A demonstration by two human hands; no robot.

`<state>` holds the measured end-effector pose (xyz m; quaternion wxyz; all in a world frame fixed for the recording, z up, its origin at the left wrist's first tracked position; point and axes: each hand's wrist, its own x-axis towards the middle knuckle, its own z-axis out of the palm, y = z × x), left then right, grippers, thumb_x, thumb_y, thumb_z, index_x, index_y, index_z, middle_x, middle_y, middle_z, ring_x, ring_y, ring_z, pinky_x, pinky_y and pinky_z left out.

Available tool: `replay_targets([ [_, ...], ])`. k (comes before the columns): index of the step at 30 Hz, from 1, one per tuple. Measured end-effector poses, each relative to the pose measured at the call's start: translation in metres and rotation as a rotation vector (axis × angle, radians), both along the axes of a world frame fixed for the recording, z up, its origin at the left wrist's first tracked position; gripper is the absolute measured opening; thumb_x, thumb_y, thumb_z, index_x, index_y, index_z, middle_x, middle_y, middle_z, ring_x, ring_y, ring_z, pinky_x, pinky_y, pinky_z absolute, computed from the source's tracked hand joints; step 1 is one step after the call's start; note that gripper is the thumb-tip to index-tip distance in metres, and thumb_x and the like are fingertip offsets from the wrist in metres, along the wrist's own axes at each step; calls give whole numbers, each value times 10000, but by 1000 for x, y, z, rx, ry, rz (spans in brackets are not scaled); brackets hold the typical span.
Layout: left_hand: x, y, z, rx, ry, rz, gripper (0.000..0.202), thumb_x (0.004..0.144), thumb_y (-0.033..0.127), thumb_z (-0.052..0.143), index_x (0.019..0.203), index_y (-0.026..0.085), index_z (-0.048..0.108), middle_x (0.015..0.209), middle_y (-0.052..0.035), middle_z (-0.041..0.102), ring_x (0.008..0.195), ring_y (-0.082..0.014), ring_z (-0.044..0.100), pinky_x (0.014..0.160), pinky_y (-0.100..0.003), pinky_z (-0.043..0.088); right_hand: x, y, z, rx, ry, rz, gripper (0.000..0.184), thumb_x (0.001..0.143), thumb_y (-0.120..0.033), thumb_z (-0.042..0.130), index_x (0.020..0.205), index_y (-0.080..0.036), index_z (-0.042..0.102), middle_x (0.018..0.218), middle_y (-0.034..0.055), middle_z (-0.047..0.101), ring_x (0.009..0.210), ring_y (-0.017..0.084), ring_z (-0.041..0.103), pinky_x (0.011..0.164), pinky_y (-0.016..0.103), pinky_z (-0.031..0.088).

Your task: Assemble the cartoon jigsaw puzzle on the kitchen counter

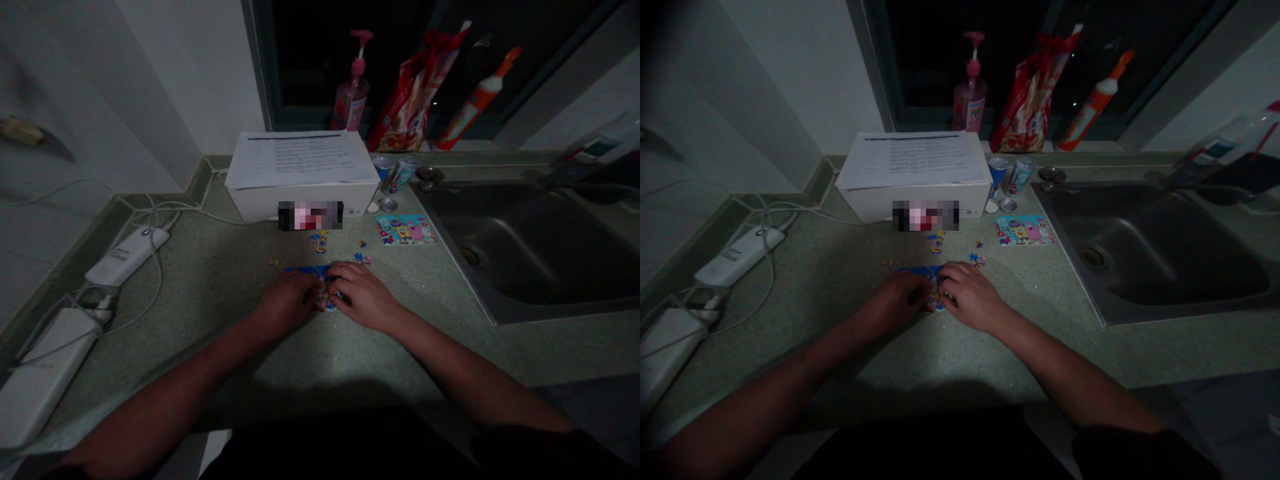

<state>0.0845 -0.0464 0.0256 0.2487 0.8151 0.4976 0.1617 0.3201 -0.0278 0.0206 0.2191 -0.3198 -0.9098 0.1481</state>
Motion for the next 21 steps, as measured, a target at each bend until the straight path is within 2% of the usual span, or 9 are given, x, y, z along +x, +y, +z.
replay_targets([
  [10,-1,-1,1,40,3,6,132,977,173,654,958,233,770,952,-71,809,942,-272,718,906,-435,530,0,0,0,-13,-5,-6,101,979,-142,695,958,-237,723,1257,111,757,1284,316,676,1090,541,544],
  [17,-1,3,-8,8,-182,132,192,889,186,670,1031,266,772,972,-74,809,923,-269,745,920,-463,593,0,2,-3,-10,91,-50,97,985,-162,682,978,-253,713,1237,93,769,1245,292,701,1065,508,552],
  [21,-11,11,-8,56,-251,196,181,884,226,671,1030,289,758,1035,-99,804,1017,-310,742,980,-530,594,8,11,-7,17,103,-119,84,978,-171,693,979,-253,707,1261,93,775,1208,287,719,1055,506,557],
])
